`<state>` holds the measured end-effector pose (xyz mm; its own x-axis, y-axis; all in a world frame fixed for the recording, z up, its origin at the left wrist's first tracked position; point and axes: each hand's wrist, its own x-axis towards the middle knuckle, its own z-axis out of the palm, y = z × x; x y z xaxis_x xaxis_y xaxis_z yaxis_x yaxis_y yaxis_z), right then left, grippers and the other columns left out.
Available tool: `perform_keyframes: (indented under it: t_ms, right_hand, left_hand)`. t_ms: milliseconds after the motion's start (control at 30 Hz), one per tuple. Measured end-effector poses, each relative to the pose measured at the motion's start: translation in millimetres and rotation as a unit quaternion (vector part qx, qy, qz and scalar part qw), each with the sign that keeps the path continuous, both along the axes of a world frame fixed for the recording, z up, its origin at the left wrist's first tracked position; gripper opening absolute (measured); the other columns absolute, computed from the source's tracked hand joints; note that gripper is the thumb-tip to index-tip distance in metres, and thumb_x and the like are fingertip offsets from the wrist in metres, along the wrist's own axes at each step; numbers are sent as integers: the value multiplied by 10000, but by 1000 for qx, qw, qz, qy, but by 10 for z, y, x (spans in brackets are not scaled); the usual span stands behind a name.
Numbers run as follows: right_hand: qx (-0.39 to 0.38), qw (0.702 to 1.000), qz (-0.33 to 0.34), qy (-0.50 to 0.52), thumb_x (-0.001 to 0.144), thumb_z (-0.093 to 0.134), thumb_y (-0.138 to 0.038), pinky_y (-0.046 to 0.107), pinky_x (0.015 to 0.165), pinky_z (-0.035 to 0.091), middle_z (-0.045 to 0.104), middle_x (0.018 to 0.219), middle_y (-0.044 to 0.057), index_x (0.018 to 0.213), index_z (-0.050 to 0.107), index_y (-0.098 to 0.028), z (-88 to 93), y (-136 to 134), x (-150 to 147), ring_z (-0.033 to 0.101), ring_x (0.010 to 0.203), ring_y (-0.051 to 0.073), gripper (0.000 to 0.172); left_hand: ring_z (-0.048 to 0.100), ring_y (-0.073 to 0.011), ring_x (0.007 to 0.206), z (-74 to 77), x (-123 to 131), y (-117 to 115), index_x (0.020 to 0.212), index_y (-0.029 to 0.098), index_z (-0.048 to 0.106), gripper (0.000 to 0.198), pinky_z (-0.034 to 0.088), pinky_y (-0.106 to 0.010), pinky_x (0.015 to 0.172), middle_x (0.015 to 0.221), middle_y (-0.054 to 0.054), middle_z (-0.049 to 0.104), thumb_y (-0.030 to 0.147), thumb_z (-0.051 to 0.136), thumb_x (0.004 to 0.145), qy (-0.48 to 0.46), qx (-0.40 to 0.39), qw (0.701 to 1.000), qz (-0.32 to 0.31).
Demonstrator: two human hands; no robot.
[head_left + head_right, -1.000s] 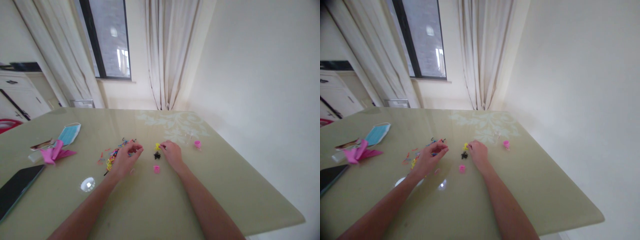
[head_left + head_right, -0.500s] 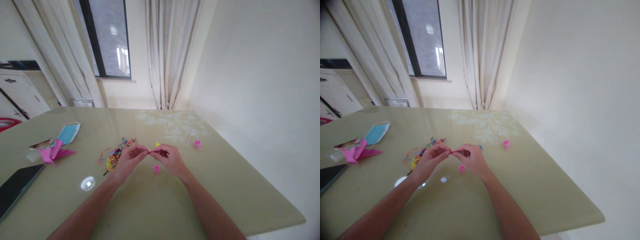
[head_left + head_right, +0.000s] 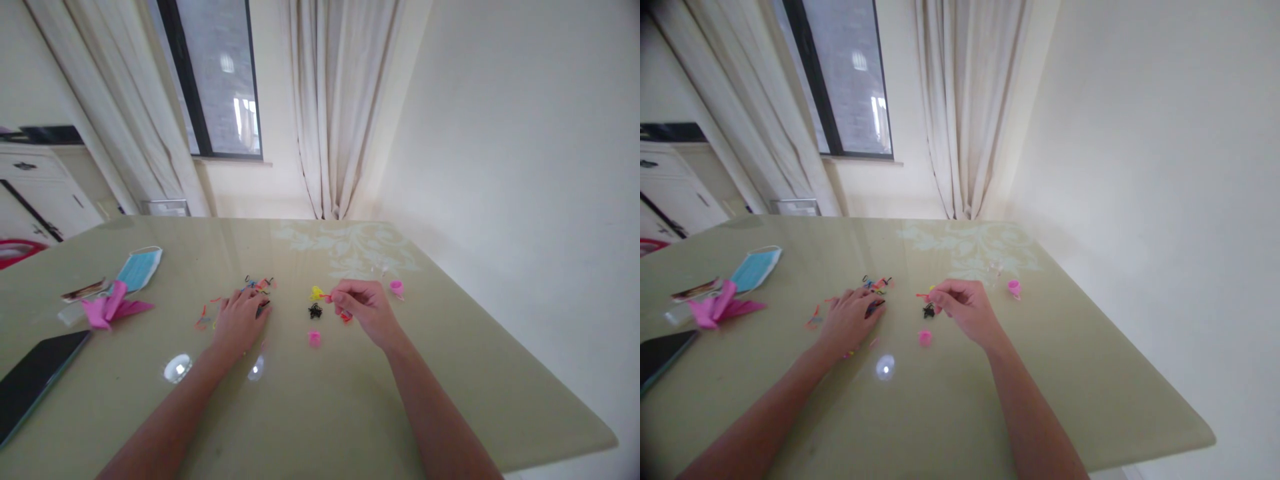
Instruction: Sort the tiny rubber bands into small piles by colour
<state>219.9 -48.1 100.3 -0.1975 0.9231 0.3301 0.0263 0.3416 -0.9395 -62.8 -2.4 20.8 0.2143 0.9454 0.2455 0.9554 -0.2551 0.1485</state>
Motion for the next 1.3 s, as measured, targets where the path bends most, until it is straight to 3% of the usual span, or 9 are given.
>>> perform_keyframes:
  t_ms: [233, 433, 567, 700, 800, 900, 1033, 1167, 1300]
  right_hand:
    - [5, 1000, 6, 8, 885, 781, -576, 245, 491, 378, 623, 581, 7, 773, 803, -184, -2, -12, 12, 466, 520, 110, 409]
    - [35, 999, -16, 11, 898, 777, -553, 240, 457, 344, 642, 581, 9, 768, 797, -184, 61, -46, 32, 447, 483, 102, 391]
    - [71, 994, -53, -59, 916, 776, -490, 249, 526, 401, 707, 673, 24, 829, 816, -196, 96, -17, 174, 527, 558, 122, 309]
    - [71, 964, -54, -249, 908, 795, -372, 259, 587, 412, 765, 751, 27, 848, 839, -216, -119, 95, 425, 563, 610, 132, 174]
    - [28, 950, -97, -294, 922, 770, -303, 263, 581, 411, 756, 700, 22, 828, 835, -204, -389, 181, 577, 565, 578, 134, 151]
    - [25, 935, -103, -340, 919, 760, -230, 281, 639, 443, 783, 769, 36, 818, 836, -209, -576, 230, 652, 618, 646, 153, 129]
    - [34, 927, -100, -361, 919, 755, -211, 300, 683, 473, 801, 820, 44, 832, 854, -235, -646, 250, 690, 663, 693, 172, 134]
    - [10, 926, -101, -364, 888, 781, -212, 303, 688, 498, 816, 838, 53, 872, 867, -248, -660, 252, 731, 686, 706, 184, 94]
    - [1, 929, -116, -352, 899, 760, -249, 304, 669, 489, 814, 828, 63, 852, 858, -229, -641, 241, 732, 672, 693, 185, 111]
  left_hand:
    - [652, -348, 1141, 25, 14, 28, 1001, 233, 748, 253, 458, -474, 943, 1176, -113, 758, 289, 501, 1011, 24, 1, 1000, 3]
    - [667, -344, 1120, 44, 66, 23, 1076, 194, 693, 287, 463, -478, 931, 1133, -120, 770, 261, 418, 1033, 33, 16, 999, 26]
    - [672, -336, 1105, 39, 67, 38, 1100, 192, 672, 281, 463, -478, 932, 1122, -117, 771, 249, 406, 1030, 28, 21, 999, 26]
    - [672, -336, 1088, 59, 89, 26, 1021, 189, 664, 272, 467, -473, 929, 1095, -127, 759, 253, 400, 1028, 37, 21, 999, 25]
    - [669, -342, 1074, 80, 119, 16, 1045, 167, 650, 287, 484, -464, 903, 1079, -151, 743, 248, 374, 1030, 22, 37, 998, 44]
    - [674, -335, 1026, 71, 119, 33, 1047, 168, 636, 290, 501, -456, 895, 1021, -147, 735, 271, 365, 1039, -23, 57, 997, 39]
    - [687, -310, 990, 19, 65, 82, 1007, 188, 633, 278, 530, -445, 901, 995, -130, 741, 303, 382, 1037, -141, 75, 987, -12]
    - [719, -286, 974, 28, 38, 97, 974, 203, 701, 261, 561, -435, 900, 1009, -105, 773, 344, 484, 1006, -265, 76, 960, -54]
    - [756, -251, 951, 142, 126, 6, 976, 242, 796, 243, 590, -395, 883, 1016, -70, 816, 411, 622, 971, -379, 73, 916, -108]
